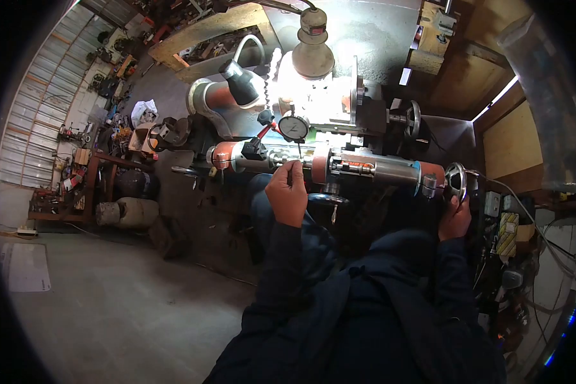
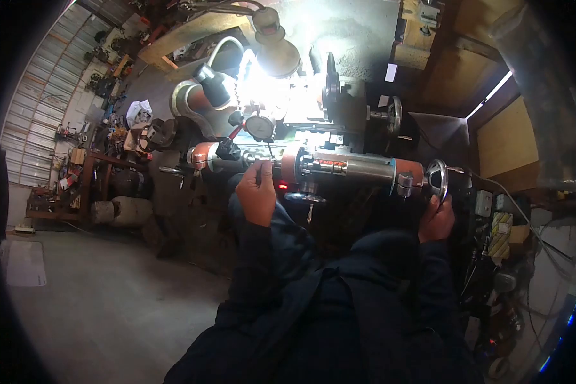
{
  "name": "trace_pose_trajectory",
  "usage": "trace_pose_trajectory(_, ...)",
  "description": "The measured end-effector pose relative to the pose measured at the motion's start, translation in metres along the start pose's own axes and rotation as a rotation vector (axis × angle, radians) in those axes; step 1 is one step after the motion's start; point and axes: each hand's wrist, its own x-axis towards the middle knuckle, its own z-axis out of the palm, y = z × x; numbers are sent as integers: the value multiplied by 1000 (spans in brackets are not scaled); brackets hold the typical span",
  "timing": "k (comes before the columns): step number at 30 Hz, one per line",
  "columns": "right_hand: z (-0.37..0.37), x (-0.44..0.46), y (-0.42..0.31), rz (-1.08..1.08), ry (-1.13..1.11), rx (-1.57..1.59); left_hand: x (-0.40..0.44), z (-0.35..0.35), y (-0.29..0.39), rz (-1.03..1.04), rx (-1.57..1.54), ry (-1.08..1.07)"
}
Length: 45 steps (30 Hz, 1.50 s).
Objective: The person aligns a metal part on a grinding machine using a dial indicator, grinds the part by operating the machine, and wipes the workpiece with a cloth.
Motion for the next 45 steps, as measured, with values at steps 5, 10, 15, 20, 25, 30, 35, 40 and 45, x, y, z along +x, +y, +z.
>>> trace_pose_trajectory(5,2,-4,-2,17,1,-22,5,-2,2,125,137,-14)
trace_pose_trajectory(10,3,-10,8,81,-61,-96,7,-1,17,173,308,-33)
trace_pose_trajectory(15,7,-11,8,30,4,-93,5,18,22,51,442,31)
trace_pose_trajectory(20,7,-12,9,17,15,-64,1,18,22,119,464,47)
trace_pose_trajectory(25,8,-12,11,30,15,-80,0,8,6,160,217,-63)
trace_pose_trajectory(30,6,-11,14,27,-9,-64,5,-2,6,163,158,-169)
trace_pose_trajectory(35,5,-9,13,10,-2,-69,10,-7,6,135,144,-246)
trace_pose_trajectory(40,1,-9,5,38,-33,2,11,-7,4,202,157,-237)
trace_pose_trajectory(45,-6,0,12,-99,-83,115,15,-12,4,143,136,-310)
